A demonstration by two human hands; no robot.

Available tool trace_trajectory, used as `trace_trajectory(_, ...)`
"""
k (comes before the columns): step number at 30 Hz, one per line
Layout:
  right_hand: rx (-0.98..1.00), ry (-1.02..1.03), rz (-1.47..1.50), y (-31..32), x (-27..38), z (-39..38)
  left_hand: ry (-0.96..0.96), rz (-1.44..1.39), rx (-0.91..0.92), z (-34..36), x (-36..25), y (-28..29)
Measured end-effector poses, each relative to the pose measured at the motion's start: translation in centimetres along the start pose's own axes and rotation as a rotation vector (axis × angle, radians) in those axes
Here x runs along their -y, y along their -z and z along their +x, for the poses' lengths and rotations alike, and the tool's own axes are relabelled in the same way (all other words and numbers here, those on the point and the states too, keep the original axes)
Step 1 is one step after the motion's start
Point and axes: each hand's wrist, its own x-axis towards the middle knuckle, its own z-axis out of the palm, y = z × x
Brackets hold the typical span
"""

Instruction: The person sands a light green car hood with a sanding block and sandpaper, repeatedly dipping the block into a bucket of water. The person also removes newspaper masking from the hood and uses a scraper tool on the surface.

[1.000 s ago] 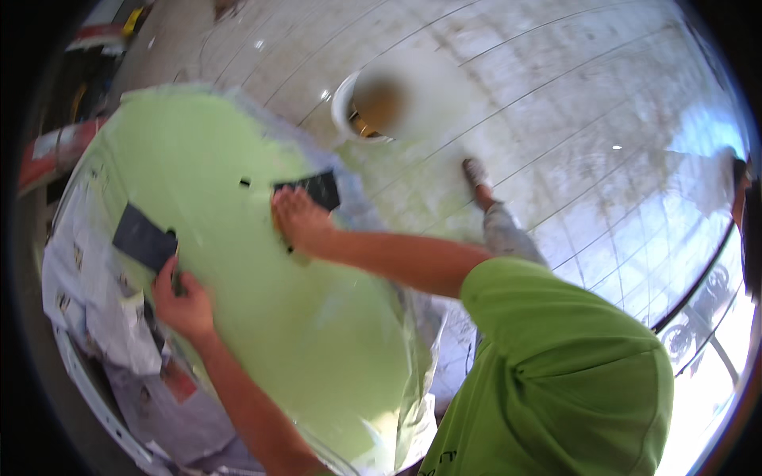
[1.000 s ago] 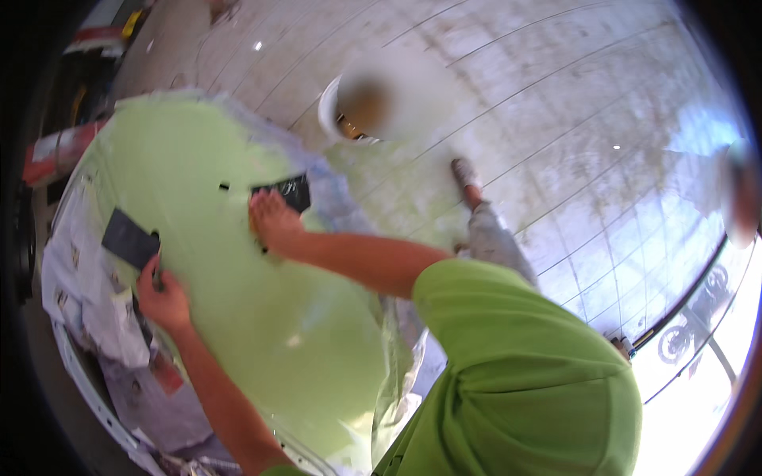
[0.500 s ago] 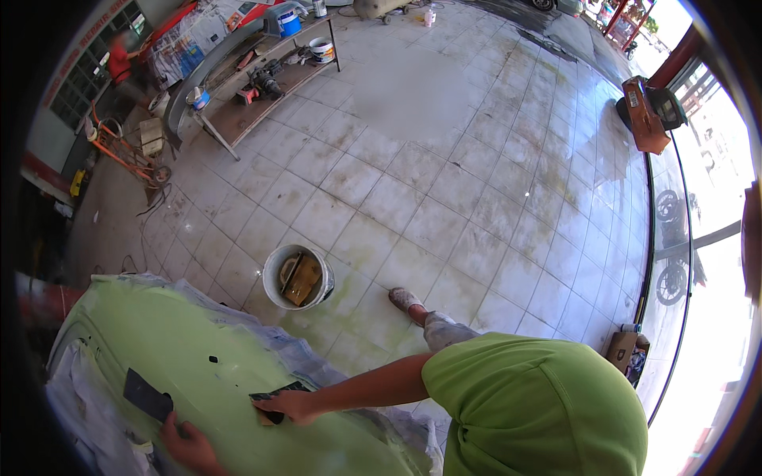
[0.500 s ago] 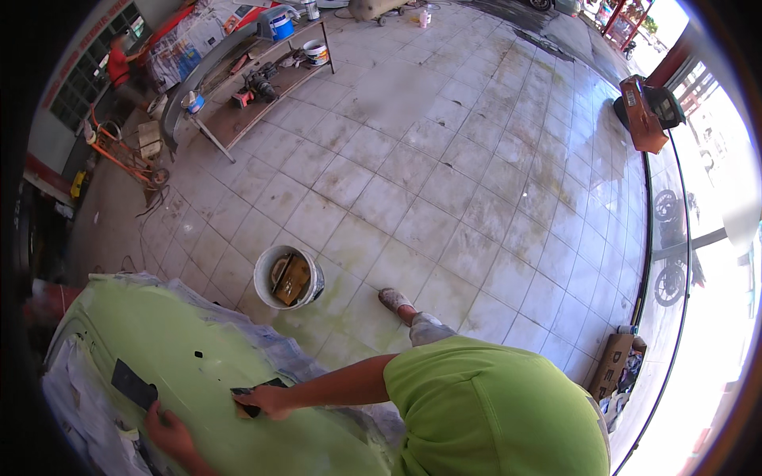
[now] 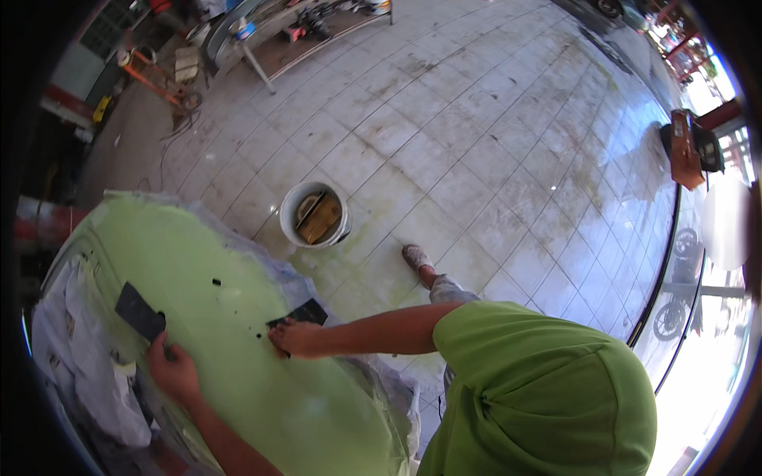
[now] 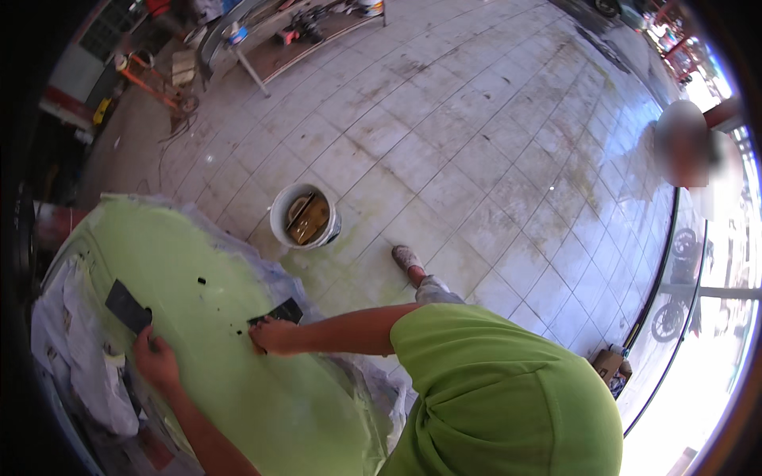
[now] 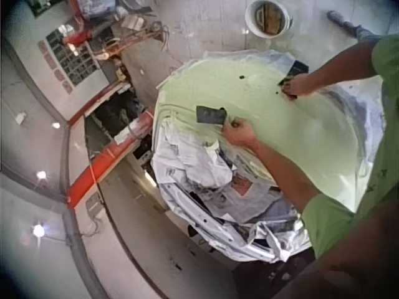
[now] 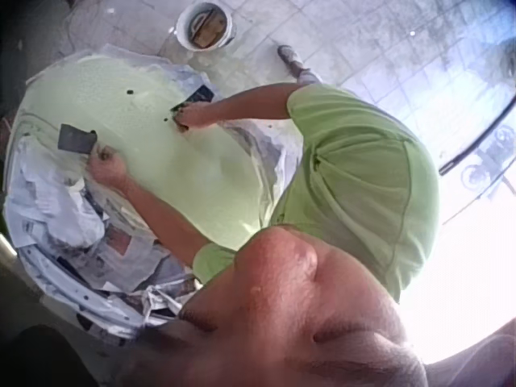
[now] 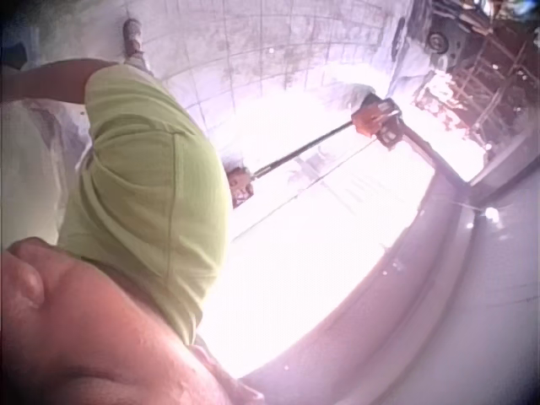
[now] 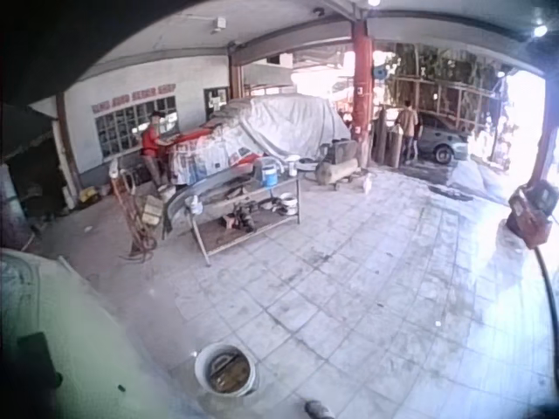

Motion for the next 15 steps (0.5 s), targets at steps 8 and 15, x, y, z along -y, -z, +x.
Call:
trace_trajectory(8, 0.3, 0.061, 0.048, 4.5, 2.2, -1.2, 0.063, 0.015, -0.03, -0.3, -1.1, -0.5)
trace_trajectory(15, 0.066, -0.159, 0.457, 15.3, -13.0, -1.9, -0.048, -0.017, -0.077, 0.5, -2.1, 0.9)
